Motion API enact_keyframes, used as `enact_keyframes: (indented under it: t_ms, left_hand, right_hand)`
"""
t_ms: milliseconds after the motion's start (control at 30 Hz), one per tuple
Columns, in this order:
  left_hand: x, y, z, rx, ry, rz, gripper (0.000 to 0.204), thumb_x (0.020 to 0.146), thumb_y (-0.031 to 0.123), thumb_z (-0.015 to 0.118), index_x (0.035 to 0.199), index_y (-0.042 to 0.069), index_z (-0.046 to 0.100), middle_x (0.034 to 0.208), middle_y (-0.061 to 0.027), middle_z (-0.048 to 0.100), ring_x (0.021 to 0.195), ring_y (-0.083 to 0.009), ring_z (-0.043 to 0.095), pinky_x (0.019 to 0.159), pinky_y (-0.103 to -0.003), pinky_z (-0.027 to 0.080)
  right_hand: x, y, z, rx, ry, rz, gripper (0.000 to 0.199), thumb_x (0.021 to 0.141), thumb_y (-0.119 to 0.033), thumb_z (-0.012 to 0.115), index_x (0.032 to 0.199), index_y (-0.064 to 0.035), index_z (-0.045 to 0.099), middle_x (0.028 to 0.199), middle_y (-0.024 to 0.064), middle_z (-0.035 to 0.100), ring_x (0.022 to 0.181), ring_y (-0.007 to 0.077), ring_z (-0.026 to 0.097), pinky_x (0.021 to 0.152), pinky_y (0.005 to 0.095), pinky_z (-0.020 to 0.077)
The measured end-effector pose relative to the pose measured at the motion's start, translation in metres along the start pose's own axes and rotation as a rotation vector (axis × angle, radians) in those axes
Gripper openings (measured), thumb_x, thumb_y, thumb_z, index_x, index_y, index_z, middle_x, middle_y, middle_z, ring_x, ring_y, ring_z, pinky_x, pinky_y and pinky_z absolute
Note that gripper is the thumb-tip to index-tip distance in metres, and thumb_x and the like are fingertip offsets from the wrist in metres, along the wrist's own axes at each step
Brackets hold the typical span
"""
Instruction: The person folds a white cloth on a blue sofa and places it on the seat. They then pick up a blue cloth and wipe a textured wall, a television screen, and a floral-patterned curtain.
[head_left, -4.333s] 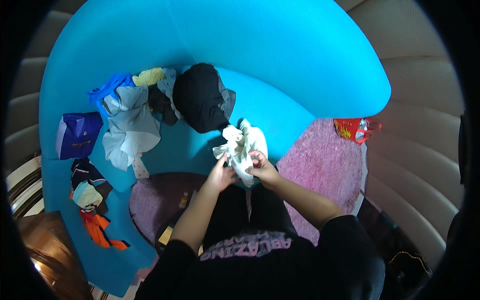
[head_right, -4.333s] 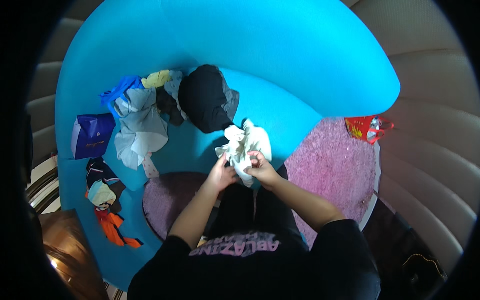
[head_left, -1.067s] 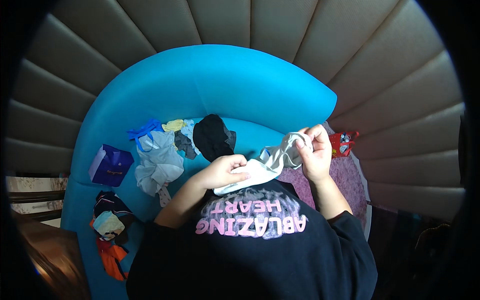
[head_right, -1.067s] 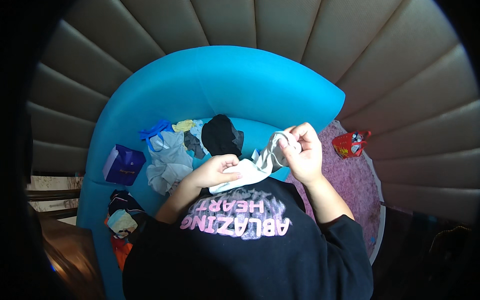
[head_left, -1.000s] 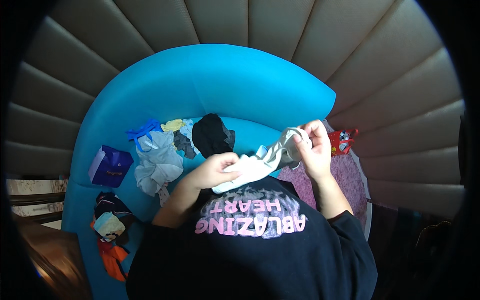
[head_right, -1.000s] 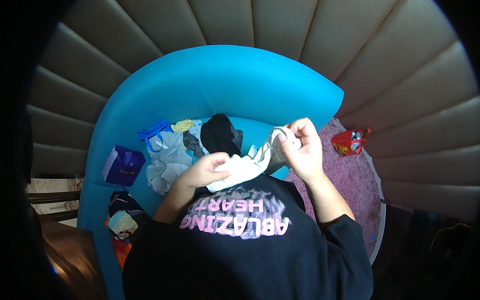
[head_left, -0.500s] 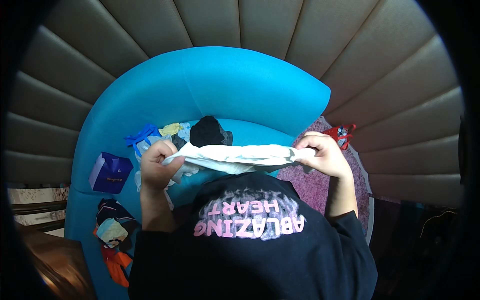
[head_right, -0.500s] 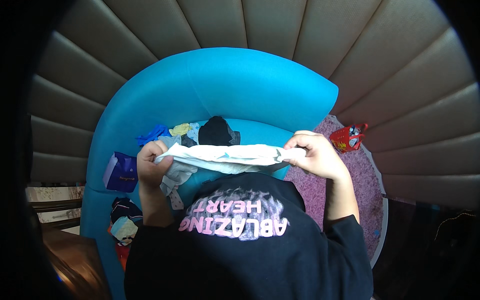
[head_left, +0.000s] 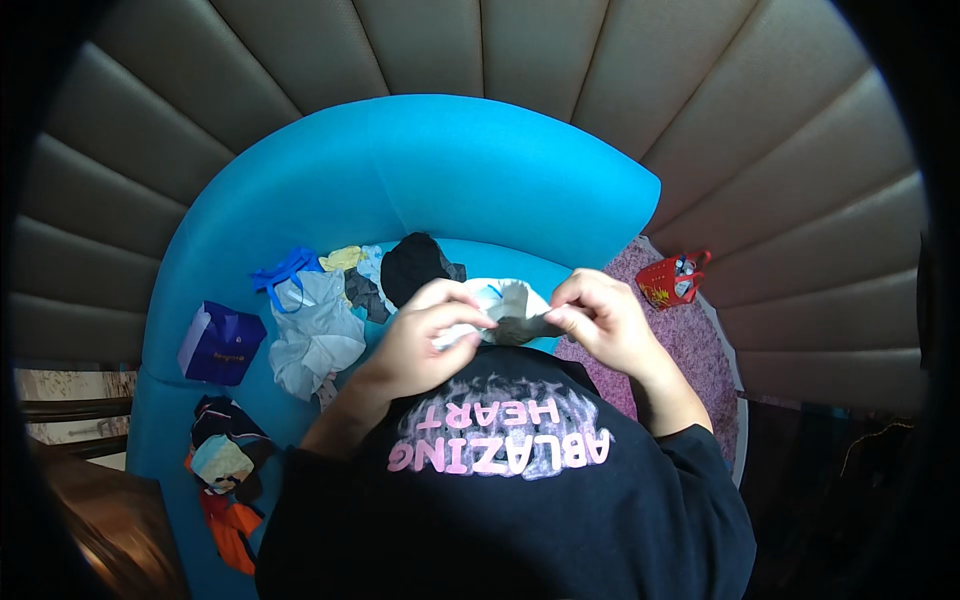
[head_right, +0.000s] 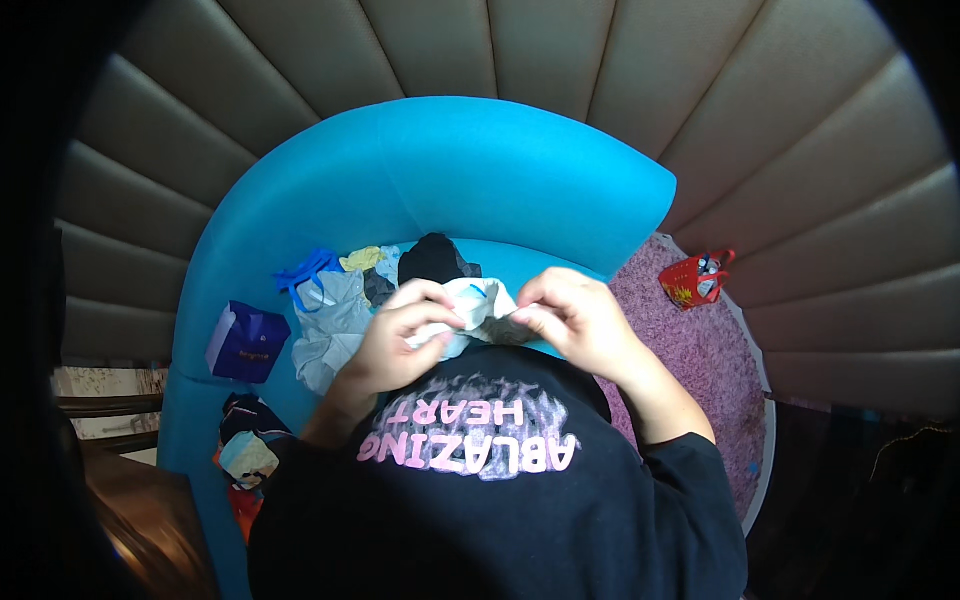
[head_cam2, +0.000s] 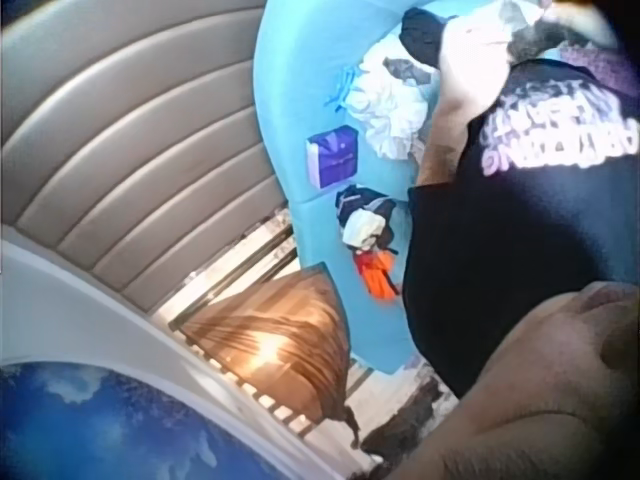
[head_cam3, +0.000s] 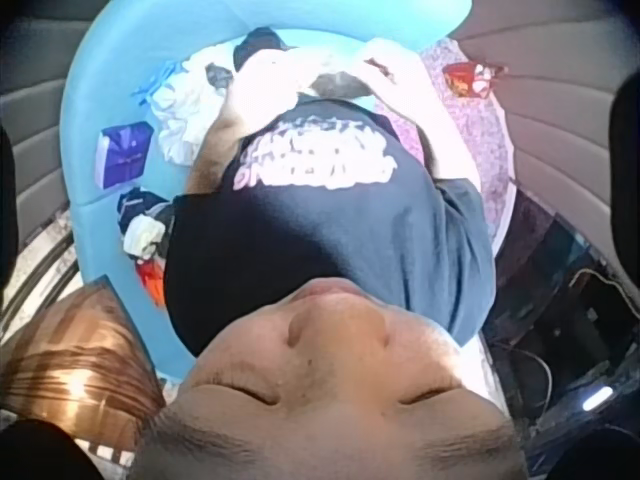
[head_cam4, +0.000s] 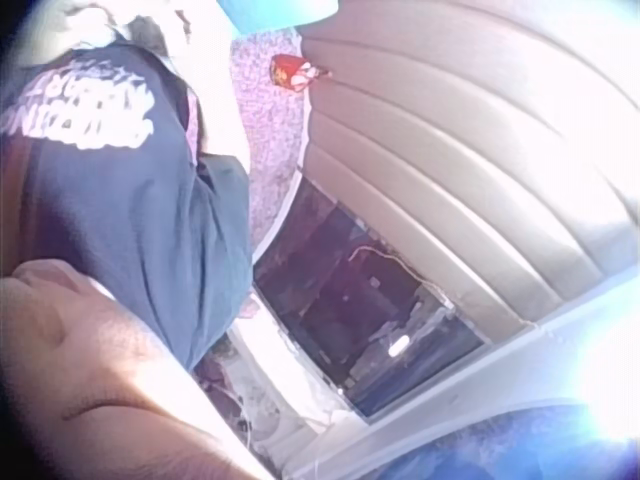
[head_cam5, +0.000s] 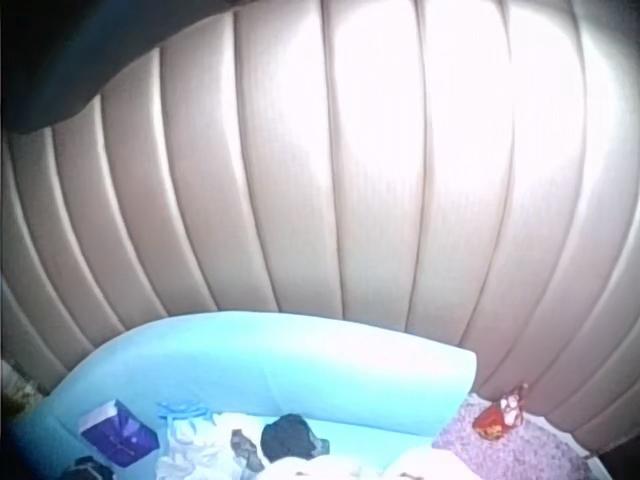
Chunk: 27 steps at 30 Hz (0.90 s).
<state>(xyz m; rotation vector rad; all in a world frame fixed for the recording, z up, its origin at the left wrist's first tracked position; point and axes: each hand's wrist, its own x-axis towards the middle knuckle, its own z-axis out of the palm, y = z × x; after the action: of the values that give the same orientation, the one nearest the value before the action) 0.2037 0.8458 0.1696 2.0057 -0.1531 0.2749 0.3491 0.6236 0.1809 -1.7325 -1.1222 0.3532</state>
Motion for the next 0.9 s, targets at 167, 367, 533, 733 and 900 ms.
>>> enact_keyframes:
  t_ms: [167, 367, 533, 733, 900]
  left_hand:
    - [0.006, -0.022, 0.037, -0.634, -0.167, -0.235, 0.022, 0.096, 0.014, 0.063, 0.106, -0.006, 0.063, 0.104, -0.0111, 0.062, 0.097, -0.0129, 0.06, 0.079, -0.026, 0.048]
    - [0.0, -0.039, 0.045, -0.7, -0.34, -0.554, 0.038, 0.103, 0.027, 0.051, 0.097, -0.006, 0.068, 0.087, -0.0065, 0.068, 0.079, -0.0072, 0.06, 0.067, -0.019, 0.045]
    - [-0.001, -0.04, 0.048, -0.842, -0.341, -0.643, 0.034, 0.102, 0.023, 0.052, 0.096, -0.006, 0.069, 0.089, -0.0066, 0.069, 0.076, -0.0073, 0.061, 0.067, -0.02, 0.046]
    - [0.001, -0.035, 0.06, -1.092, 0.048, -0.551, 0.025, 0.1, 0.015, 0.055, 0.105, -0.008, 0.064, 0.091, -0.0075, 0.068, 0.08, -0.0096, 0.063, 0.069, -0.021, 0.048]
    - [0.002, -0.027, 0.047, -0.777, 0.024, -0.419, 0.022, 0.1, 0.014, 0.056, 0.103, -0.005, 0.068, 0.08, 0.004, 0.056, 0.068, -0.001, 0.045, 0.057, -0.019, 0.033]
  right_hand:
    - [0.001, -0.01, 0.013, -0.003, -0.114, -0.076, 0.01, 0.083, -0.017, 0.074, 0.086, -0.0087, 0.068, 0.08, 0.0044, 0.065, 0.07, 0.0193, 0.066, 0.061, 0.0299, 0.0514]
    - [-0.004, -0.006, 0.013, -0.029, -0.169, -0.072, 0.007, 0.082, -0.012, 0.074, 0.085, -0.0077, 0.069, 0.082, 0.0053, 0.066, 0.076, 0.0228, 0.067, 0.064, 0.0324, 0.0527]
    - [-0.008, -0.004, 0.014, -0.076, -0.116, -0.088, 0.008, 0.08, -0.01, 0.074, 0.084, -0.007, 0.069, 0.084, 0.0062, 0.066, 0.081, 0.0245, 0.066, 0.069, 0.0342, 0.0532]
    - [-0.006, -0.007, 0.014, -0.128, 0.002, -0.108, 0.017, 0.078, -0.013, 0.077, 0.092, -0.0082, 0.068, 0.087, 0.0059, 0.064, 0.078, 0.0234, 0.064, 0.068, 0.0335, 0.052]
    - [-0.01, -0.003, 0.012, -0.026, 0.013, 0.042, 0.021, 0.082, -0.017, 0.077, 0.096, -0.0071, 0.067, 0.086, 0.0054, 0.063, 0.072, 0.0172, 0.06, 0.06, 0.028, 0.0487]
